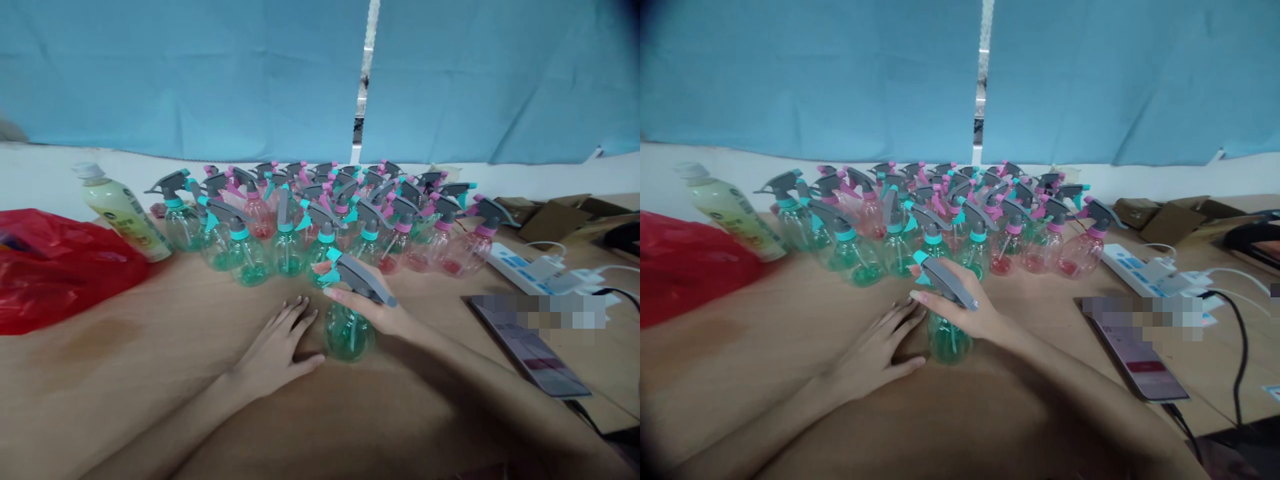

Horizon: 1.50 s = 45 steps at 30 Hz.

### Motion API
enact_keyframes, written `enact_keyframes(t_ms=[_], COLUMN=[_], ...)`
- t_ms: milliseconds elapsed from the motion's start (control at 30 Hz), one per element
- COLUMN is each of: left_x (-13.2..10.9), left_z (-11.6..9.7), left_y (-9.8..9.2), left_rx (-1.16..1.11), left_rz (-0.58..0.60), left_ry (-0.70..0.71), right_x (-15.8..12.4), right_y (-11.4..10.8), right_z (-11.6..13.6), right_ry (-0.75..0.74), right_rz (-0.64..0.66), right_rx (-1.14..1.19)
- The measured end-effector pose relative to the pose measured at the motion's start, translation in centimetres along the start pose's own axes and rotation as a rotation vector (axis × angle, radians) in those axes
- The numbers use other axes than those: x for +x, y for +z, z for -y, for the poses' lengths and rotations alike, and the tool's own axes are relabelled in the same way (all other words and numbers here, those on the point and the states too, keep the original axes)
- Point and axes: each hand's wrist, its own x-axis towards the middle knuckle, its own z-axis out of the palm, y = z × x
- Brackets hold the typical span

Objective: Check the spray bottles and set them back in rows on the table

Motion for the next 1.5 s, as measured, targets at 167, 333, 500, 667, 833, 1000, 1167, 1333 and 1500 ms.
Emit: enact_keyframes(t_ms=[167,333,500,667,833,1000,1167,1333,1500], left_x=[-0.05,-0.01,0.0,-0.01,0.07,0.0,0.13,0.21,0.15], left_z=[0.02,-0.14,-0.02,0.24,0.1,-0.09,0.09,0.21,0.13], left_y=[0.07,-0.11,0.08,0.36,0.04,-0.14,0.18,0.29,0.16], left_rx=[0.016,0.012,0.053,0.081,0.099,0.103,0.093,0.1,0.087], left_rz=[-0.009,-0.024,-0.025,-0.017,-0.02,0.002,-0.012,-0.025,-0.031], left_ry=[0.017,0.018,0.013,0.013,0.014,0.009,0.002,0.009,0.013], right_x=[0.06,0.03,0.17,0.21,0.09,-0.12,-0.11,-0.15,-0.17], right_y=[0.1,0.09,-0.02,-0.05,-0.04,0.13,0.15,0.12,0.07], right_z=[0.26,0.4,0.22,-0.43,-0.31,0.24,0.17,0.11,0.27], right_ry=[0.011,0.015,-0.015,0.002,-0.007,0.009,-0.025,-0.023,-0.031], right_rz=[-0.001,0.015,0.015,-0.066,-0.084,-0.079,-0.091,-0.077,-0.079], right_rx=[0.053,0.053,0.025,-0.101,-0.148,-0.121,-0.097,-0.056,-0.087])
